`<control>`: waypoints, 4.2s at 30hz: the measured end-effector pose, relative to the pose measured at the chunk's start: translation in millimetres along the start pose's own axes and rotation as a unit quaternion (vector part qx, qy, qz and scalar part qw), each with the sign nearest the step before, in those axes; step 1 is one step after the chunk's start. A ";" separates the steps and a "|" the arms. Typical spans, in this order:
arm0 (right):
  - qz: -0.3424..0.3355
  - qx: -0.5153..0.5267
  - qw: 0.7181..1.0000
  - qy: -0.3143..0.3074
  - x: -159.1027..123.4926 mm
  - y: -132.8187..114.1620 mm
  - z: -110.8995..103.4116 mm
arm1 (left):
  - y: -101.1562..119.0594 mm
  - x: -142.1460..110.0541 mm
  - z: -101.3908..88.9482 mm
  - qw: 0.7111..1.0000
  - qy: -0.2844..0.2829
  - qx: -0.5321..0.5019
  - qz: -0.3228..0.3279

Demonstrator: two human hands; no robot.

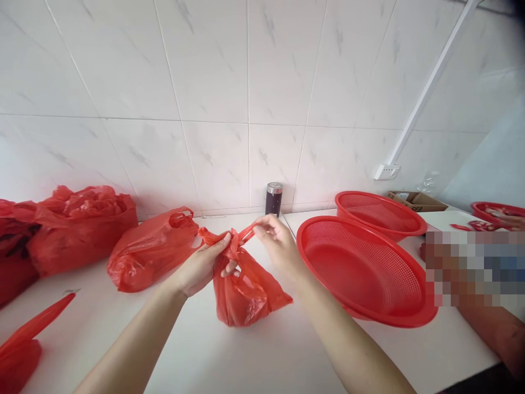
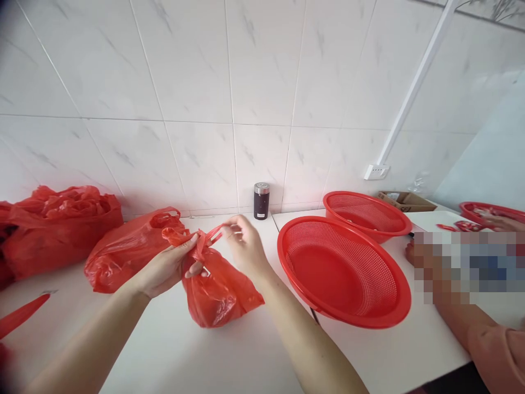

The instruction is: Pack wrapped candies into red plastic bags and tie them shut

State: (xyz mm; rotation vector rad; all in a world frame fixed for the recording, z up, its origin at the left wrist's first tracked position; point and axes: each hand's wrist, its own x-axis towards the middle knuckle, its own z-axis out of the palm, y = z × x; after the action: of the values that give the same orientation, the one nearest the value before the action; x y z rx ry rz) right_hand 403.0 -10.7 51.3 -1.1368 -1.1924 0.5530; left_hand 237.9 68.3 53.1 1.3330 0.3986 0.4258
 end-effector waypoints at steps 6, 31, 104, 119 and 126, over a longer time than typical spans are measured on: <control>-0.034 0.023 0.994 -0.104 -31.2 -20.1 -13.0 | -6.2 -1.6 -12.2 1.000 0.015 -0.024 0.004; 0.164 0.147 0.975 -0.021 -31.8 34.9 15.0 | -45.1 -15.4 10.6 0.879 0.180 0.405 0.175; -0.004 -0.458 0.884 -0.089 -85.6 163.8 5.8 | -158.0 -0.3 -15.6 0.773 0.274 0.569 -0.063; 0.098 -0.284 0.951 0.079 -73.7 178.7 -5.8 | -147.6 -5.2 -37.8 0.816 0.314 0.461 -0.152; 0.103 -0.184 0.971 0.111 -72.7 174.5 -6.8 | -95.5 -61.8 -23.6 0.784 0.400 0.473 -0.043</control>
State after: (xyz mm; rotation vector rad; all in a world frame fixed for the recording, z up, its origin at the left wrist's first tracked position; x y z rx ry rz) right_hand 421.7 -7.4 -136.9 -1.6084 -1.0110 0.3544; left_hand 179.4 39.0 -43.0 2.0478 1.5377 0.7634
